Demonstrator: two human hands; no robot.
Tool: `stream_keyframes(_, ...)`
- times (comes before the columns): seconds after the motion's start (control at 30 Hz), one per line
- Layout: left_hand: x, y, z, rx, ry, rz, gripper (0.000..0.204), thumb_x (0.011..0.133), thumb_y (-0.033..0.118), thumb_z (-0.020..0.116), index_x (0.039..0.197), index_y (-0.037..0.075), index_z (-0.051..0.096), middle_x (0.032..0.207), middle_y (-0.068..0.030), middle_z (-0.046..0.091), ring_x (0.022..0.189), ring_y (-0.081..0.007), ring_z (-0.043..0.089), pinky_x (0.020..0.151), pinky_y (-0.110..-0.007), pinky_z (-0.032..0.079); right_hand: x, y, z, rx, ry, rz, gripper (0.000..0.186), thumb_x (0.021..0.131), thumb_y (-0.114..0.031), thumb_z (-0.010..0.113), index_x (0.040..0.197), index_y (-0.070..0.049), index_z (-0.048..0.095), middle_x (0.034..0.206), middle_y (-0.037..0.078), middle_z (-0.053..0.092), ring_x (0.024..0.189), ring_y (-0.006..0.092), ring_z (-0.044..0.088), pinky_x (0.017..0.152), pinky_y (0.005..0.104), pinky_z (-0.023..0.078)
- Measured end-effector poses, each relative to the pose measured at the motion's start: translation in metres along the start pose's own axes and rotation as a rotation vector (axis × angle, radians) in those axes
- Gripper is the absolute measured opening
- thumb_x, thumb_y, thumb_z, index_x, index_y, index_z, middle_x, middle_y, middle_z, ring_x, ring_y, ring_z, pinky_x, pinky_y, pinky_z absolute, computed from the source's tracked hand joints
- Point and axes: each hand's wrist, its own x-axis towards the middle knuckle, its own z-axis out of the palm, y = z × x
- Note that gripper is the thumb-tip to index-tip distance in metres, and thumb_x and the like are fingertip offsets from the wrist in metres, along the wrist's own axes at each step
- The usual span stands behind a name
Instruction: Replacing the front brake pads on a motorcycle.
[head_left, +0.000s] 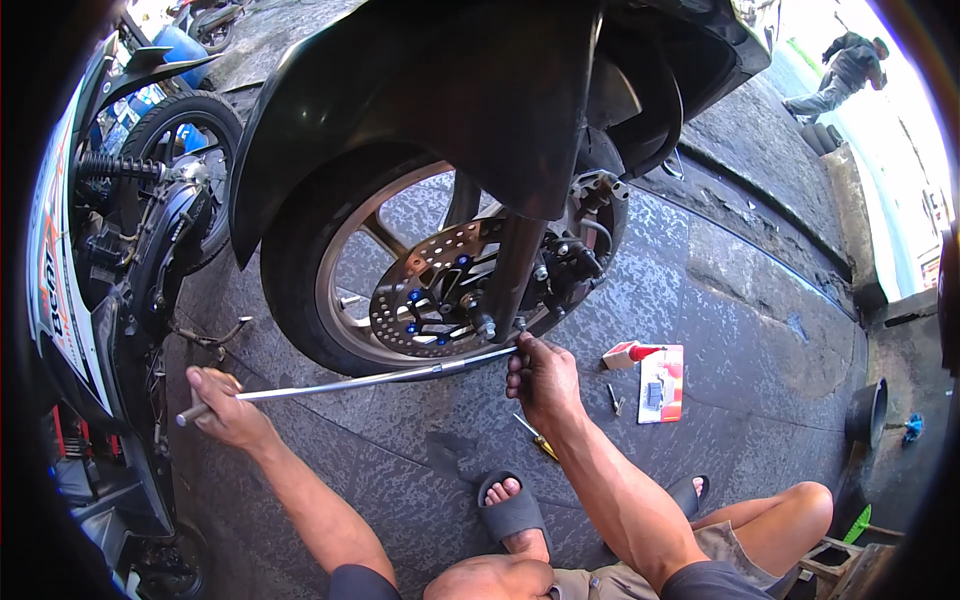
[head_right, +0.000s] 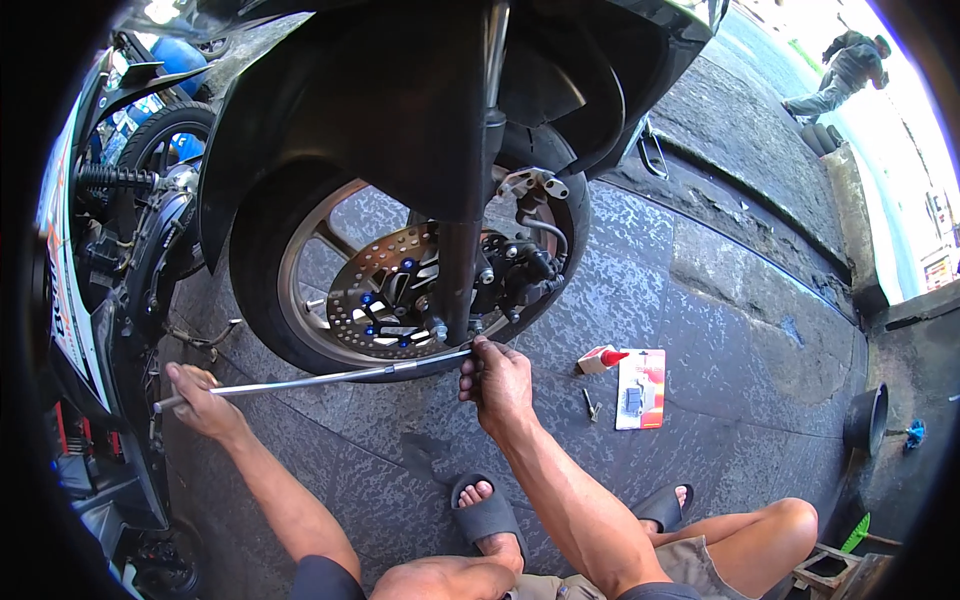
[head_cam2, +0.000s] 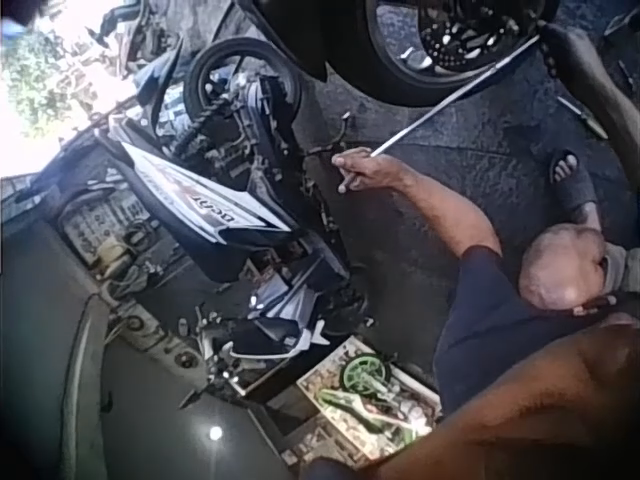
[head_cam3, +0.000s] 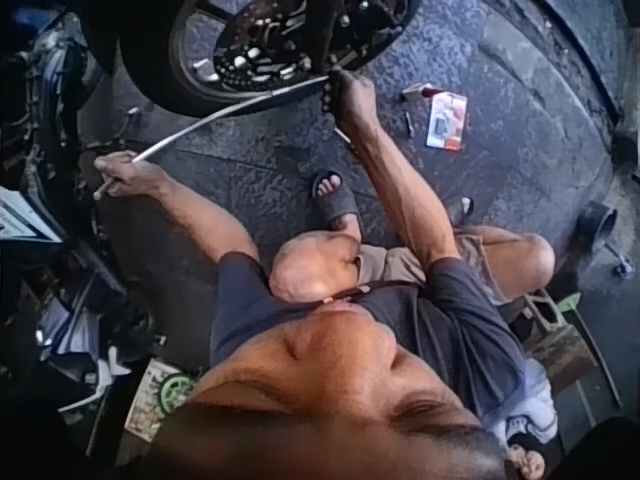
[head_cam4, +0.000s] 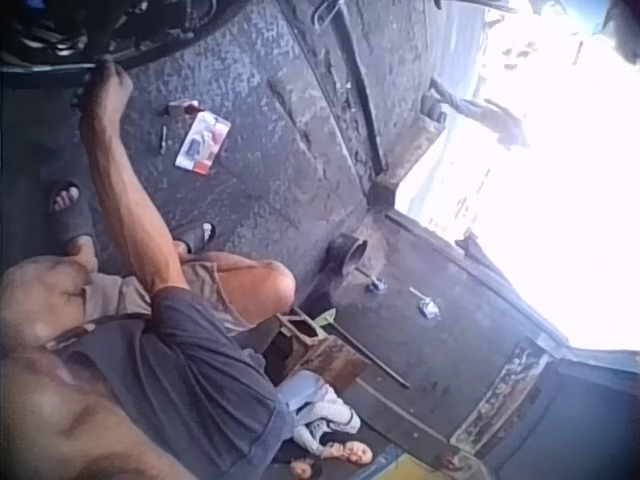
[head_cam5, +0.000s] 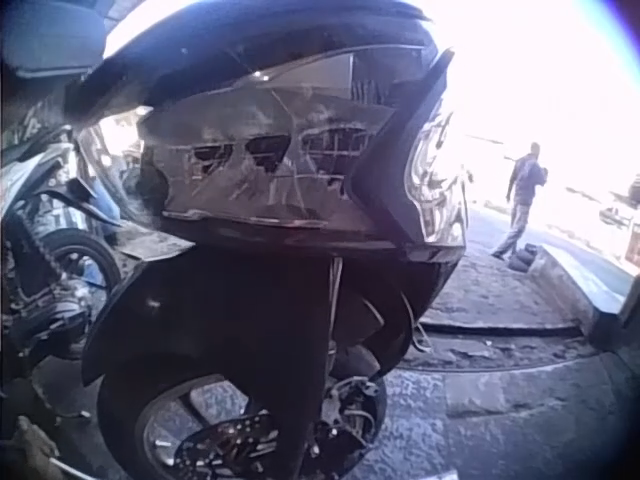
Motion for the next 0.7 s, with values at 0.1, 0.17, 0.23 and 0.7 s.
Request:
stream_keyframes(0.1, -0.033, -0.035, -0.004, 0.026, 0.151, -0.325, 0.053, 0.1, 0.04, 0.049, 0.058, 0.012, 0.034, 0.057, 0.0008, 0.033, 0.054, -0.0112, 0.034, 0.052, -0.029, 0.029, 0.001, 0.004, 0.002, -0.081, 0.023, -0.041, 0.02, 0.096, -0.019, 0.054, 0.089, -0.001, 0.056, 0.064, 0.006, 0.054, 0.048, 0.0157, 0.051, 0.042, 0.0295, 0.043)
stream_keyframes(0.17, -0.051, -0.052, -0.009, -0.008, 0.194, -0.376, 0.053, 0.1, 0.041, 0.049, 0.058, 0.013, 0.033, 0.057, 0.0012, 0.032, 0.054, -0.0112, 0.033, 0.052, -0.029, 0.029, 0.002, 0.006, 0.002, -0.123, 0.002, -0.074, 0.024, 0.097, -0.019, 0.053, 0.091, 0.003, 0.06, 0.063, 0.005, 0.056, 0.047, 0.0137, 0.052, 0.041, 0.028, 0.043)
stream_keyframes(0.23, -0.058, -0.063, -0.013, -0.04, 0.239, -0.437, 0.053, 0.1, 0.041, 0.049, 0.058, 0.013, 0.033, 0.057, 0.0017, 0.032, 0.053, -0.0112, 0.032, 0.052, -0.029, 0.029, 0.005, 0.007, 0.003, -0.137, 0.015, -0.089, 0.025, 0.097, -0.02, 0.054, 0.09, 0.003, 0.06, 0.063, 0.005, 0.056, 0.046, 0.0137, 0.052, 0.041, 0.028, 0.043)
stream_keyframes(0.7, -0.219, -0.14, -0.023, -0.108, 0.216, -1.097, 0.055, 0.097, 0.052, 0.047, 0.059, 0.015, 0.034, 0.056, 0.0011, 0.035, 0.051, -0.0118, 0.039, 0.047, -0.028, 0.034, -0.001, 0.016, 0.003, -0.529, 0.07, -0.307, 0.028, 0.1, -0.021, 0.053, 0.086, 0.003, 0.056, 0.063, 0.005, 0.055, 0.047, 0.0129, 0.054, 0.043, 0.028, 0.045)
